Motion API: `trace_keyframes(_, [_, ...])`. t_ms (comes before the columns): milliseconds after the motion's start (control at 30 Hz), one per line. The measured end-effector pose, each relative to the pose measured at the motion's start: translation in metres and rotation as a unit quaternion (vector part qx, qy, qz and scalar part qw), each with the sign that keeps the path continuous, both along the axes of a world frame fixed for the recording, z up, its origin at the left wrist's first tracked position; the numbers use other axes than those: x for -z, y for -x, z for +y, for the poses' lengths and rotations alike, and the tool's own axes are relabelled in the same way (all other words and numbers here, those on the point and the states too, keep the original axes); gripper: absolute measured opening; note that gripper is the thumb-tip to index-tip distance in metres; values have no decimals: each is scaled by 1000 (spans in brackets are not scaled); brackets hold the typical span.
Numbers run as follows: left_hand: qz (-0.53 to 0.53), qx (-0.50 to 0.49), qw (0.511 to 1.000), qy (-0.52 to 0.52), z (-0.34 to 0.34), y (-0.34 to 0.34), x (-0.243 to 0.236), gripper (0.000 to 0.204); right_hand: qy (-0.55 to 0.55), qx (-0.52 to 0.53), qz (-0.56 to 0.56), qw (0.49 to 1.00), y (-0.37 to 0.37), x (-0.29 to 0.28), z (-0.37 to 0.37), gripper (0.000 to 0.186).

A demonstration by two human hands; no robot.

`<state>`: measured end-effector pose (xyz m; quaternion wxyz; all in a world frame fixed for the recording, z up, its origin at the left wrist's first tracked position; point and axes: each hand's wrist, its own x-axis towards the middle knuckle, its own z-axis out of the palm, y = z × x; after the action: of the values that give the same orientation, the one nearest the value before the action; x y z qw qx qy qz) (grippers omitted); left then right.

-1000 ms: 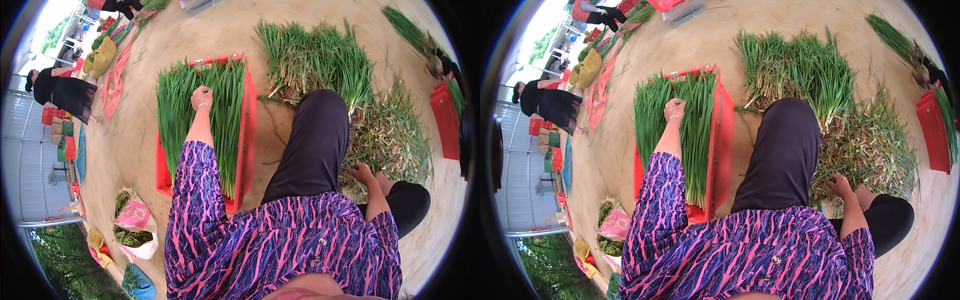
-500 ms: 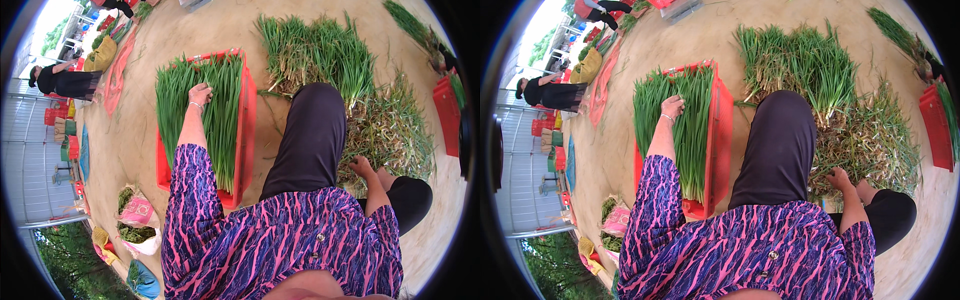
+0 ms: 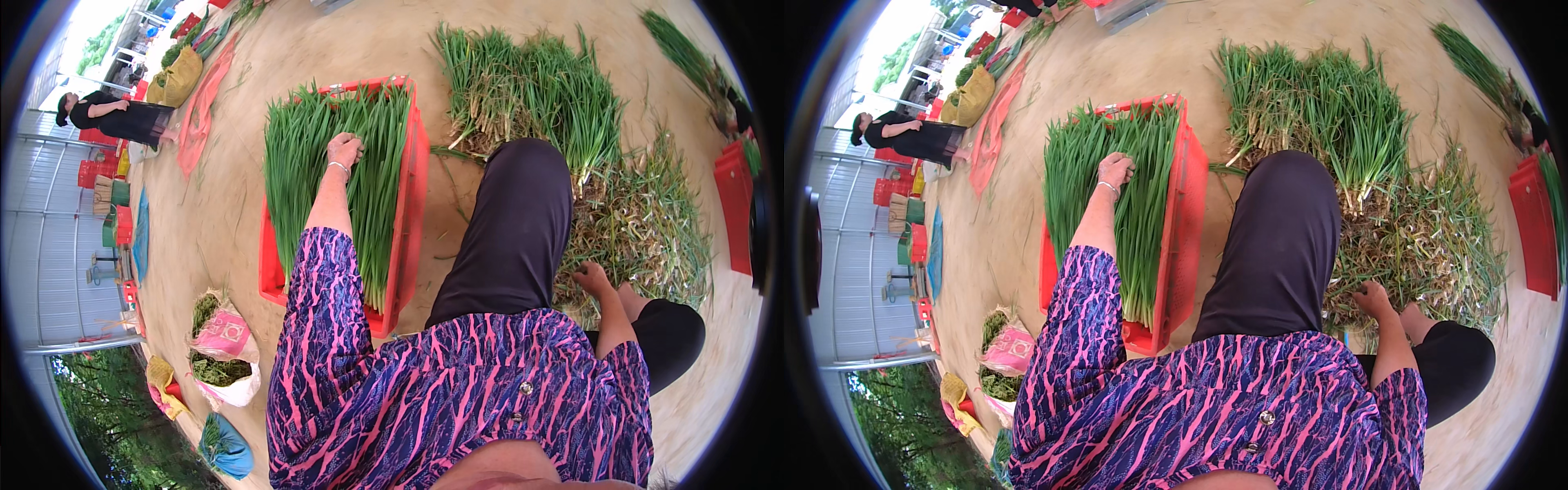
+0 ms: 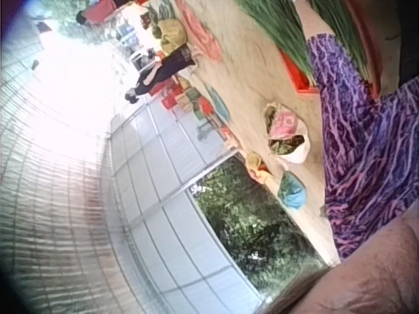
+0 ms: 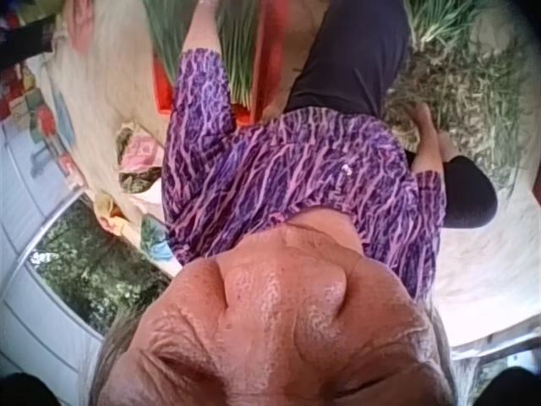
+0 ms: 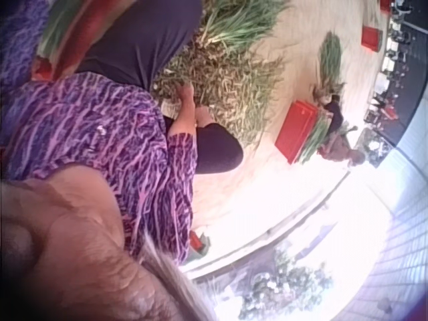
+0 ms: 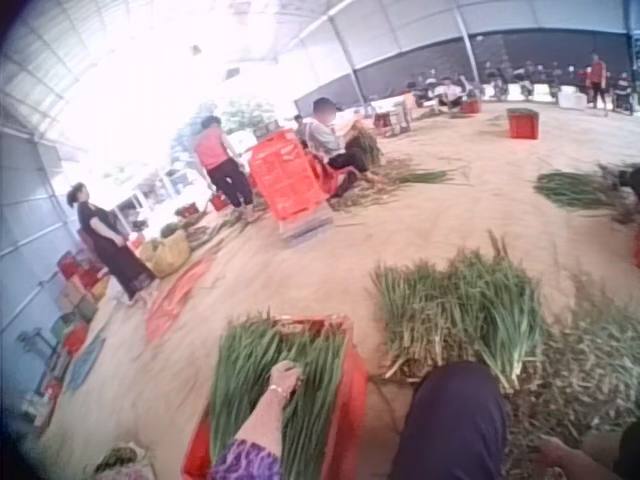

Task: The person sorts bunches of green vegetables by hand, removing wilted leaves and arranging the bunches before placing them into a plastic crate.

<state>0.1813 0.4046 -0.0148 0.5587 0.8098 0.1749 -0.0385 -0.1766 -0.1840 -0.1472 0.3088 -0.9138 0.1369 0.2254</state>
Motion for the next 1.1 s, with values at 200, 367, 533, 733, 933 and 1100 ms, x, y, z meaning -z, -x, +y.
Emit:
trace_keyframes(200, [-21,-24,995,-91,-3,-3,10,18,8,-17,7,1000,-2,-2,2,33])
trace_keyframes(367, [-32,-3,999,-39,-12,1,3,16,10,-36,-8,999,0,-6,2,32])
trace_keyframes(533, [-19,53,994,89,13,14,-3,34,-3,-28,3,1000,-6,-11,9,30])
trace_keyframes(733, [-19,108,985,134,18,12,-2,45,-9,-11,-1,1000,1,-6,5,32])
trace_keyframes(933, [-28,107,986,128,20,16,-1,48,7,-21,10,1000,0,-11,9,32])
trace_keyframes(1100, [-41,69,990,119,9,14,-11,46,-11,-8,34,999,2,0,5,35])
